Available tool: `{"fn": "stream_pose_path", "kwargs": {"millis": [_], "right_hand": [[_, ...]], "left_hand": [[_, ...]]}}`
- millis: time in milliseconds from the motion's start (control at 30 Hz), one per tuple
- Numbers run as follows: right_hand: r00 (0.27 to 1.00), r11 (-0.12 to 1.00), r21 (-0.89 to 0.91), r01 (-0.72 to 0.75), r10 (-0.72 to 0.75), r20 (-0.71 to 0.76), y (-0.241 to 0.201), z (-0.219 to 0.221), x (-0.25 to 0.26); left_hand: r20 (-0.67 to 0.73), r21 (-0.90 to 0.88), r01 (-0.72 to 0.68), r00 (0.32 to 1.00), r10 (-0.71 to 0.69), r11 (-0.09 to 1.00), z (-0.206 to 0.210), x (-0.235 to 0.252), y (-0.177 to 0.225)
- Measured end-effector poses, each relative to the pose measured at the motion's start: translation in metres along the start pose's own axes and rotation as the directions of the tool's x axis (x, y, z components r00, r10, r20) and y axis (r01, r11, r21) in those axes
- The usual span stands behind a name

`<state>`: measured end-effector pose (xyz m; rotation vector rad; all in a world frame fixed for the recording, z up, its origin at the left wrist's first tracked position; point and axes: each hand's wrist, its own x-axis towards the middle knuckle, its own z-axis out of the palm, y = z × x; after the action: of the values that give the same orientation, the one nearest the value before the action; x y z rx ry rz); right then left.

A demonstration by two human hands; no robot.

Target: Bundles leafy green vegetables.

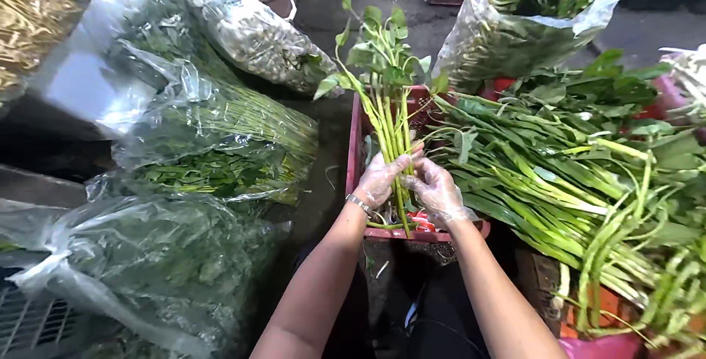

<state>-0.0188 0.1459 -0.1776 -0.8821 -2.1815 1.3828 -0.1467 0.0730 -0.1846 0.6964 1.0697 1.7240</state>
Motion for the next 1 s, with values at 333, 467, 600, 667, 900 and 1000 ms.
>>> {"fn": "stream_pose_path", "kwargs": {"millis": [333,467,600,667,900,1000], "right_hand": [[0.950,0.720,0.691,-0.064,0.257,-0.180,-0.025,-0.007,-0.008],[0.979,0.766,0.637,0.081,0.058,-0.194,-0.012,0.000,-0.019],[0.968,0.782,0.578,0.233,-0.129,-0.216,0.009,0.011,-0.034],[0.967,0.816,0.537,0.213,-0.097,-0.237,0.012,0.015,-0.040],[0.960,0.892,0.423,0.157,-0.037,-0.279,0.003,0.014,-0.059],[0.978,0.981,0.176,0.086,-0.050,-0.202,-0.010,0.009,-0.090]], "left_hand": [[-0.179,0.283,0.104,0.982,-0.054,0.953,0.022,-0.005,-0.013],[-0.267,0.273,0.107,0.963,-0.032,0.956,0.021,-0.002,-0.017],[-0.258,0.200,0.048,0.966,0.005,0.979,0.022,-0.003,-0.018],[-0.242,0.240,0.062,0.970,-0.002,0.969,0.025,-0.005,-0.018],[-0.271,0.263,0.125,0.961,-0.051,0.957,0.035,-0.007,-0.022],[-0.391,0.175,0.015,0.919,0.056,0.984,0.016,0.003,-0.013]]}}
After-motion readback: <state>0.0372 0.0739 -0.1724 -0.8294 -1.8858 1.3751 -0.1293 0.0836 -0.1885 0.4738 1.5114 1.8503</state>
